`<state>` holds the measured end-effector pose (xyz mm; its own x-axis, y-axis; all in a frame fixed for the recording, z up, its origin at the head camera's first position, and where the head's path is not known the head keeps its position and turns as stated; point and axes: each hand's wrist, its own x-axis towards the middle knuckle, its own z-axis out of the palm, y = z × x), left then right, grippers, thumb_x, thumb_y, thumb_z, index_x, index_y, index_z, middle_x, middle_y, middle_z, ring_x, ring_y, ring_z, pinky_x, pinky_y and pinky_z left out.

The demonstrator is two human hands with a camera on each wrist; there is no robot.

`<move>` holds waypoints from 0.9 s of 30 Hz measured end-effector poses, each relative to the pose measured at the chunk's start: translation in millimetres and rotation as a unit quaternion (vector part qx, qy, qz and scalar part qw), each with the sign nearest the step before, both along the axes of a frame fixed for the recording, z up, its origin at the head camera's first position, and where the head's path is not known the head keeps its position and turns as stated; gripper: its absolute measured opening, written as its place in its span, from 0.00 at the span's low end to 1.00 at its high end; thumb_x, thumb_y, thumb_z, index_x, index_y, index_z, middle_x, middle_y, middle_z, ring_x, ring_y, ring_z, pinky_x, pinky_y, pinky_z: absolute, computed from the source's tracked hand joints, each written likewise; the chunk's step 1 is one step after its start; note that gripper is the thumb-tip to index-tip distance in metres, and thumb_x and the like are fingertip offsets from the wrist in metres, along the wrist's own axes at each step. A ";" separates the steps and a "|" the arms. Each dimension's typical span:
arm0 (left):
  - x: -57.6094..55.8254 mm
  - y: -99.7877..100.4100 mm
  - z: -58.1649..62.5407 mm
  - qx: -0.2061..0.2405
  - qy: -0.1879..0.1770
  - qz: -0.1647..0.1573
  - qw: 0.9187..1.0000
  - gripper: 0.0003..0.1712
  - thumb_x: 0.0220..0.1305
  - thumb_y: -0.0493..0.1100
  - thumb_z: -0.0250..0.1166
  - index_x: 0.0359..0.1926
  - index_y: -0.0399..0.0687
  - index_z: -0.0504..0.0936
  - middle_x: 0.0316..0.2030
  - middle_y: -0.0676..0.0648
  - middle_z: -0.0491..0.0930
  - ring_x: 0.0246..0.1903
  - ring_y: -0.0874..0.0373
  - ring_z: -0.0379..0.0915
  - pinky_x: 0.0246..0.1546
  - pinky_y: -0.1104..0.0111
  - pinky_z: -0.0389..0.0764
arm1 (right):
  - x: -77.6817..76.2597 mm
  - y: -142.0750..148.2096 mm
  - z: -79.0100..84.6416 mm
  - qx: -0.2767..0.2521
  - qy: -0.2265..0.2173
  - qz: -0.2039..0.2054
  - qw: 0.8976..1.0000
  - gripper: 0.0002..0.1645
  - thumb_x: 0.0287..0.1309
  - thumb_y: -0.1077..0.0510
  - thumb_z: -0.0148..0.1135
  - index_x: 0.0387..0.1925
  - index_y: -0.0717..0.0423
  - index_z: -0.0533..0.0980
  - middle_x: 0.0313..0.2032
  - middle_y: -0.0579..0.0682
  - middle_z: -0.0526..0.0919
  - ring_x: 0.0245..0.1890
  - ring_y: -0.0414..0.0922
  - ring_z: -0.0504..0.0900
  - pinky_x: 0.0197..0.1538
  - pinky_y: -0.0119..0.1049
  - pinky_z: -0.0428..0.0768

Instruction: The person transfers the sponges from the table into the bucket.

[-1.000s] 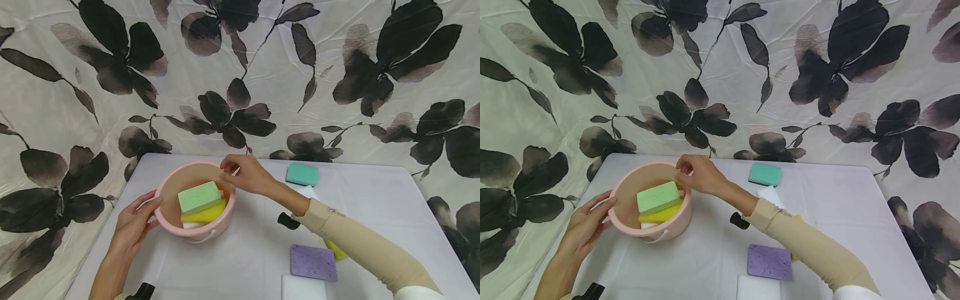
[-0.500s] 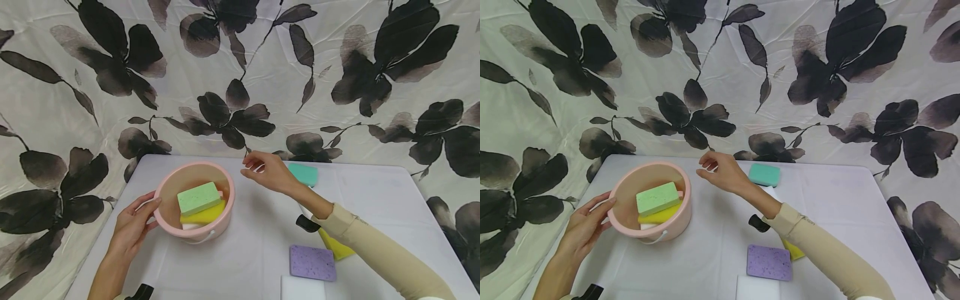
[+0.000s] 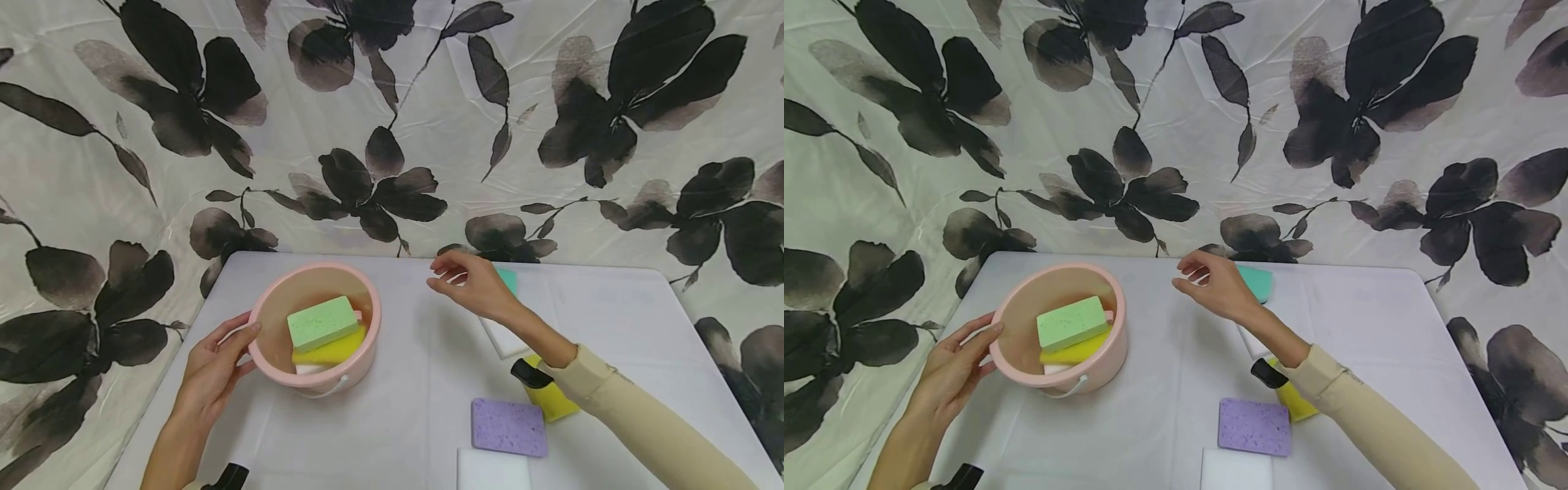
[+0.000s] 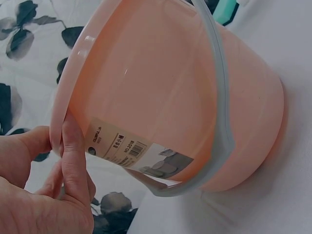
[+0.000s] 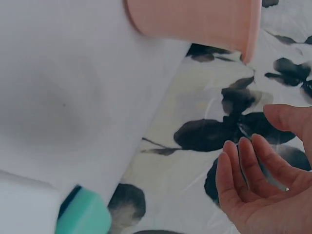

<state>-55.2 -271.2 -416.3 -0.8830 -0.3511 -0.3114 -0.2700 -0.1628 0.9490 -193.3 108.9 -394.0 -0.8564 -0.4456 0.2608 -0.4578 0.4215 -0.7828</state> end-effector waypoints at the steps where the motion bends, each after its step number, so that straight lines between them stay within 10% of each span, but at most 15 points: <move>1: -0.2 0.0 0.2 0.001 0.000 0.001 1.000 0.35 0.53 0.50 0.72 0.60 0.48 0.71 0.38 0.56 0.83 0.34 0.66 0.79 0.32 0.70 0.84 | 0.1 3.5 -1.5 0.000 -0.005 -0.003 1.000 0.14 0.55 0.53 0.68 0.42 0.53 0.78 0.39 0.47 0.82 0.38 0.43 0.81 0.45 0.42 0.81; 27: 0.5 0.5 -0.9 0.000 0.001 0.000 1.000 0.36 0.53 0.51 0.72 0.61 0.48 0.71 0.39 0.56 0.83 0.36 0.65 0.80 0.34 0.68 0.84 | 1.7 78.7 -55.5 0.040 -0.061 -0.091 0.993 0.23 0.57 0.51 0.66 0.49 0.59 0.75 0.47 0.58 0.79 0.42 0.50 0.81 0.49 0.46 0.80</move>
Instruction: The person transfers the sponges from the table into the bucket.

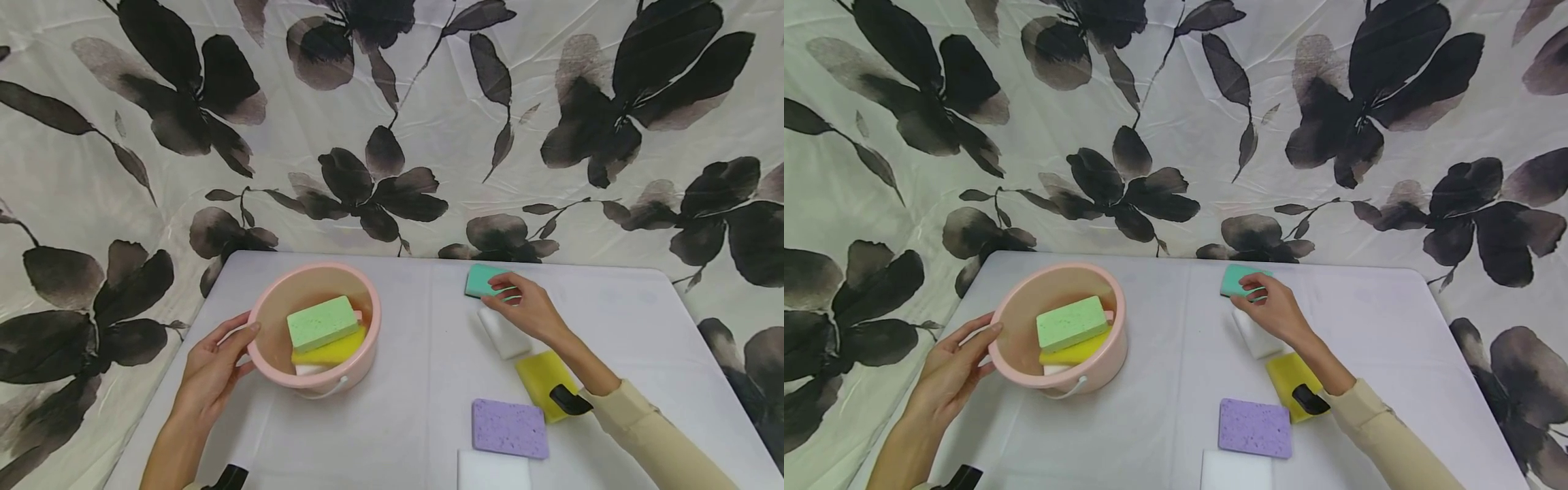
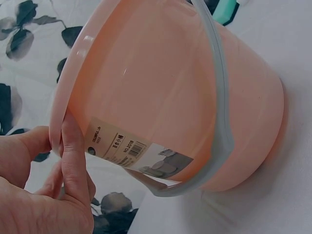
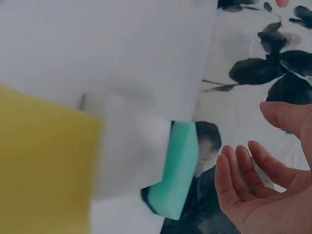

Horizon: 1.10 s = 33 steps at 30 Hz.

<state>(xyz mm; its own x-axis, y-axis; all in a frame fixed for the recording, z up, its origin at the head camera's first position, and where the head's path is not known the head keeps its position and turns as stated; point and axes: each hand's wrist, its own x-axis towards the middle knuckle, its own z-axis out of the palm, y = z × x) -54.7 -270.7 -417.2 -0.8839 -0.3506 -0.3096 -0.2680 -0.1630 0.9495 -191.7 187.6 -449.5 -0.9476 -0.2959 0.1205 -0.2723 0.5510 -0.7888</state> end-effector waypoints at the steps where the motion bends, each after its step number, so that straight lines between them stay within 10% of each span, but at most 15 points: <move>1: -0.2 0.0 0.0 -0.001 0.000 0.001 1.000 0.36 0.52 0.51 0.72 0.61 0.48 0.71 0.39 0.56 0.83 0.36 0.65 0.80 0.34 0.68 0.84 | 0.4 2.1 -2.2 0.003 -0.003 -0.002 1.000 0.23 0.57 0.51 0.66 0.50 0.60 0.74 0.47 0.59 0.79 0.42 0.50 0.80 0.49 0.46 0.80; 33: -1.1 0.0 2.2 -0.006 -0.017 0.003 1.000 0.39 0.50 0.54 0.73 0.61 0.49 0.70 0.40 0.57 0.83 0.36 0.65 0.80 0.35 0.70 0.83 | 13.8 29.3 -40.6 0.127 -0.081 -0.041 0.988 0.25 0.57 0.55 0.66 0.50 0.67 0.71 0.45 0.64 0.78 0.44 0.56 0.77 0.43 0.45 0.81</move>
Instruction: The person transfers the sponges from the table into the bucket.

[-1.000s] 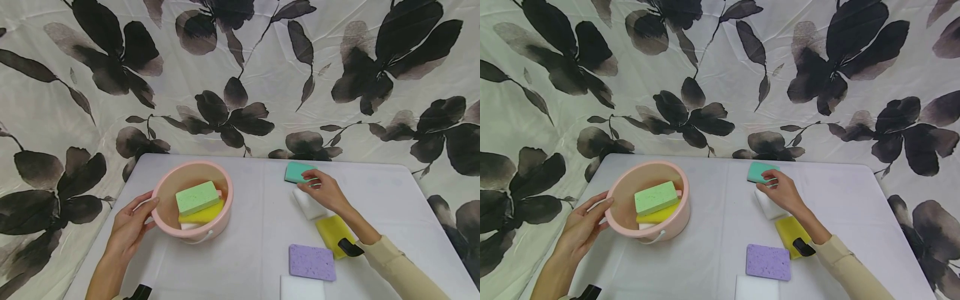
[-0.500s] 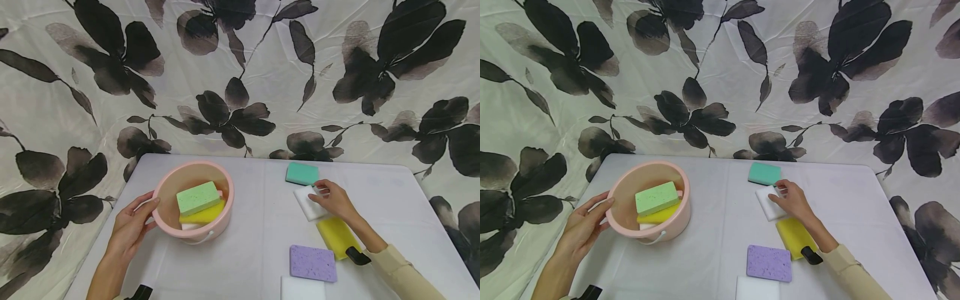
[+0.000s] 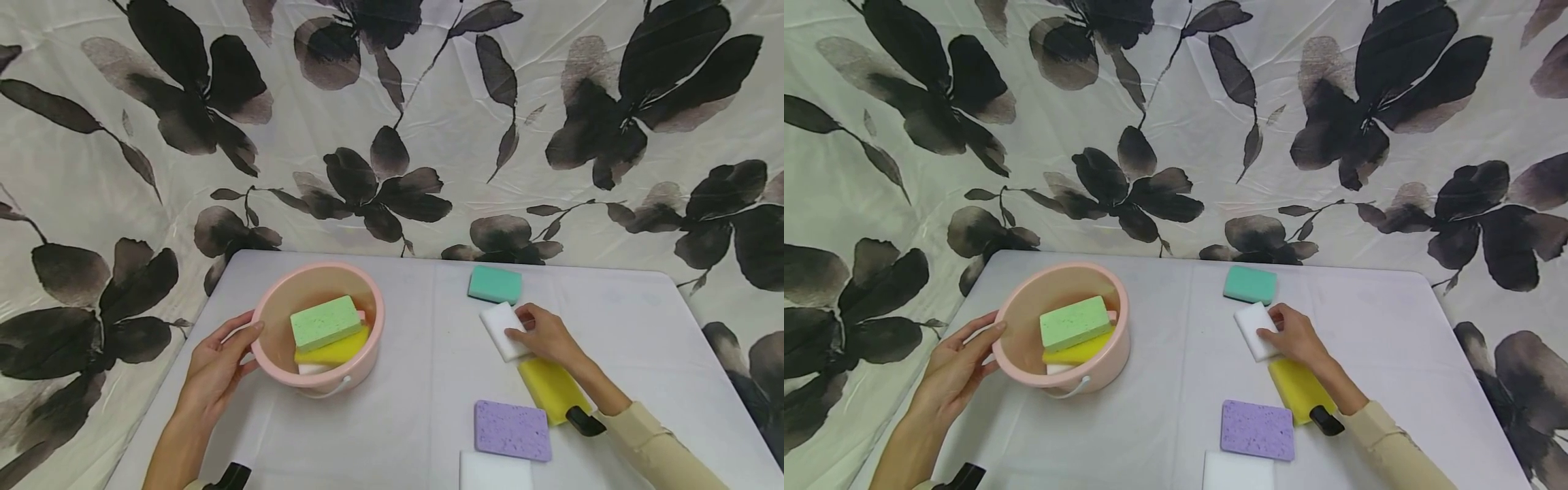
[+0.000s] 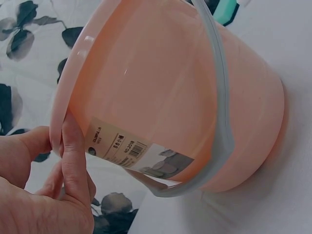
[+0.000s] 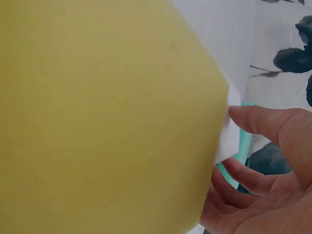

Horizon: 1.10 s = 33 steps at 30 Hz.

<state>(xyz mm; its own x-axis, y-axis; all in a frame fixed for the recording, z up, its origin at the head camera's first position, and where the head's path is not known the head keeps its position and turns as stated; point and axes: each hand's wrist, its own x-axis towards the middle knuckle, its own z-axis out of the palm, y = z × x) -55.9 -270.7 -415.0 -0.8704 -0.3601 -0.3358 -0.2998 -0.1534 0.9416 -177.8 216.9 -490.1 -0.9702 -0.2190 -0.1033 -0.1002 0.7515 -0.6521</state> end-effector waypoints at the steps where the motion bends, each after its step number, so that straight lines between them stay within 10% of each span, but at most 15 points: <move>1: 0.0 -0.2 0.2 -0.002 -0.003 0.001 1.000 0.39 0.50 0.54 0.73 0.61 0.49 0.70 0.40 0.57 0.82 0.36 0.65 0.79 0.35 0.70 0.83 | 0.2 -0.7 1.1 0.000 -0.001 0.002 1.000 0.26 0.57 0.54 0.66 0.50 0.67 0.70 0.45 0.64 0.78 0.44 0.57 0.77 0.43 0.45 0.82; 33: -0.9 -1.1 2.0 -0.020 -0.019 0.000 1.000 0.42 0.48 0.57 0.73 0.63 0.51 0.70 0.42 0.55 0.82 0.35 0.64 0.79 0.35 0.70 0.83 | -19.1 -7.1 61.1 -0.150 -0.110 0.044 0.982 0.30 0.52 0.54 0.71 0.54 0.63 0.73 0.47 0.60 0.79 0.41 0.48 0.81 0.40 0.41 0.84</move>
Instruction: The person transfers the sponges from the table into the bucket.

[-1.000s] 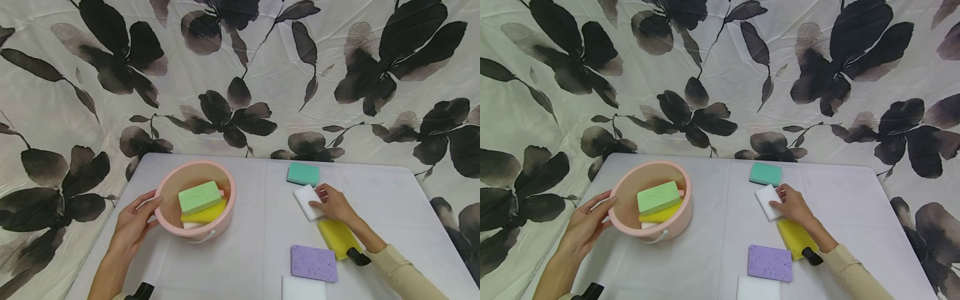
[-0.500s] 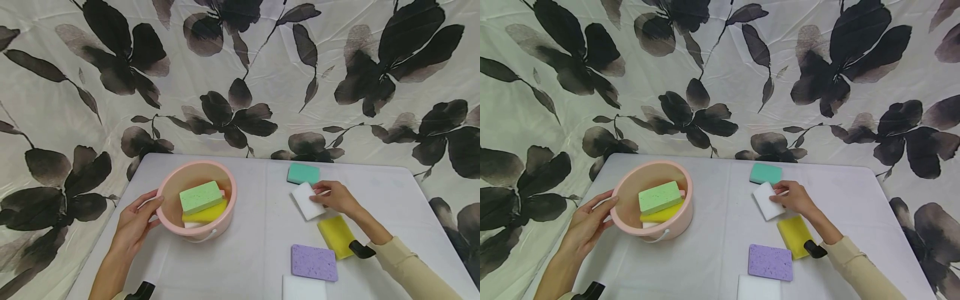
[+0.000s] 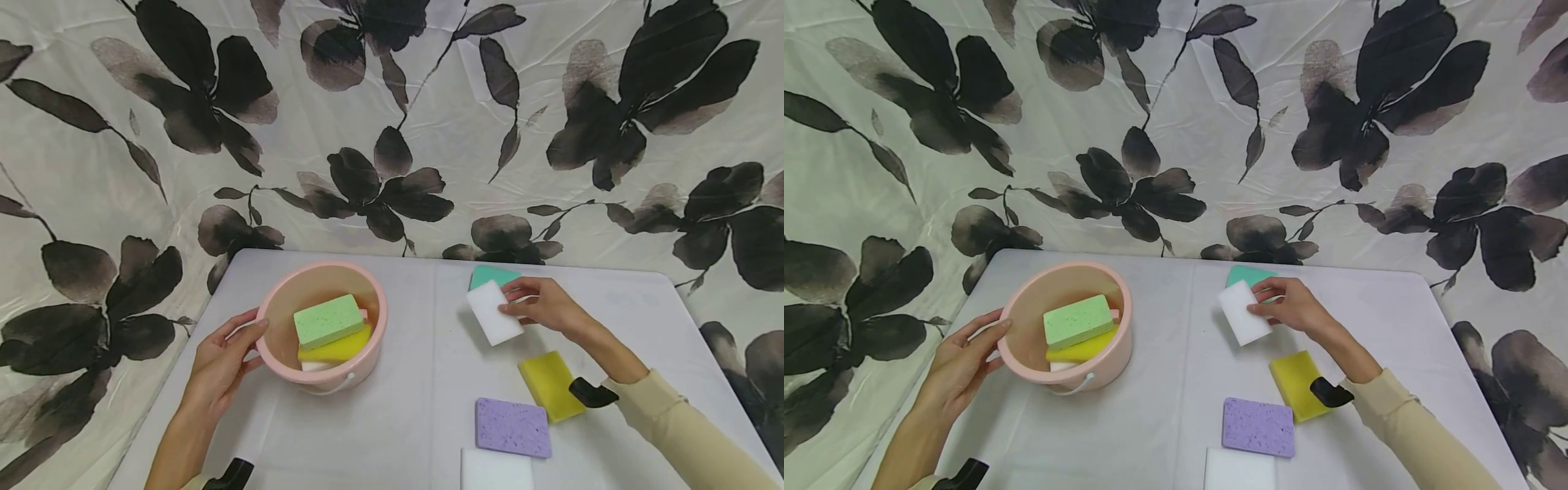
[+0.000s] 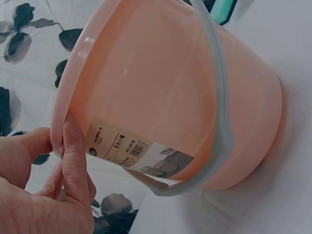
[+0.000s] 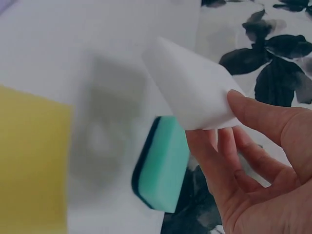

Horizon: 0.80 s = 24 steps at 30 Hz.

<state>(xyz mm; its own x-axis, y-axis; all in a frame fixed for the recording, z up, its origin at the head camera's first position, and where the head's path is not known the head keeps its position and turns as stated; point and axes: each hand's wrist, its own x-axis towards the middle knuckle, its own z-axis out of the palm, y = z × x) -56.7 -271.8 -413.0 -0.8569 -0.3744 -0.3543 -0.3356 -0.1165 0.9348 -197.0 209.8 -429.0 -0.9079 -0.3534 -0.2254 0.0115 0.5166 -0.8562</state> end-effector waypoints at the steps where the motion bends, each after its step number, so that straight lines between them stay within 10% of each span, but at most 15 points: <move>1: -0.1 -0.1 -0.2 0.001 0.001 0.001 1.000 0.41 0.48 0.57 0.73 0.63 0.50 0.70 0.42 0.55 0.82 0.35 0.64 0.79 0.35 0.69 0.83 | -0.4 -1.1 2.6 -0.005 -0.002 0.002 1.000 0.30 0.52 0.55 0.71 0.54 0.63 0.73 0.47 0.60 0.79 0.41 0.48 0.81 0.40 0.41 0.84; 24: -0.3 0.4 -0.8 0.004 0.002 0.005 1.000 0.41 0.48 0.56 0.73 0.62 0.51 0.70 0.42 0.55 0.82 0.36 0.63 0.79 0.36 0.69 0.83 | -9.2 -43.4 60.0 -0.049 0.018 0.064 0.997 0.27 0.50 0.58 0.72 0.52 0.60 0.75 0.46 0.60 0.78 0.40 0.50 0.82 0.42 0.46 0.84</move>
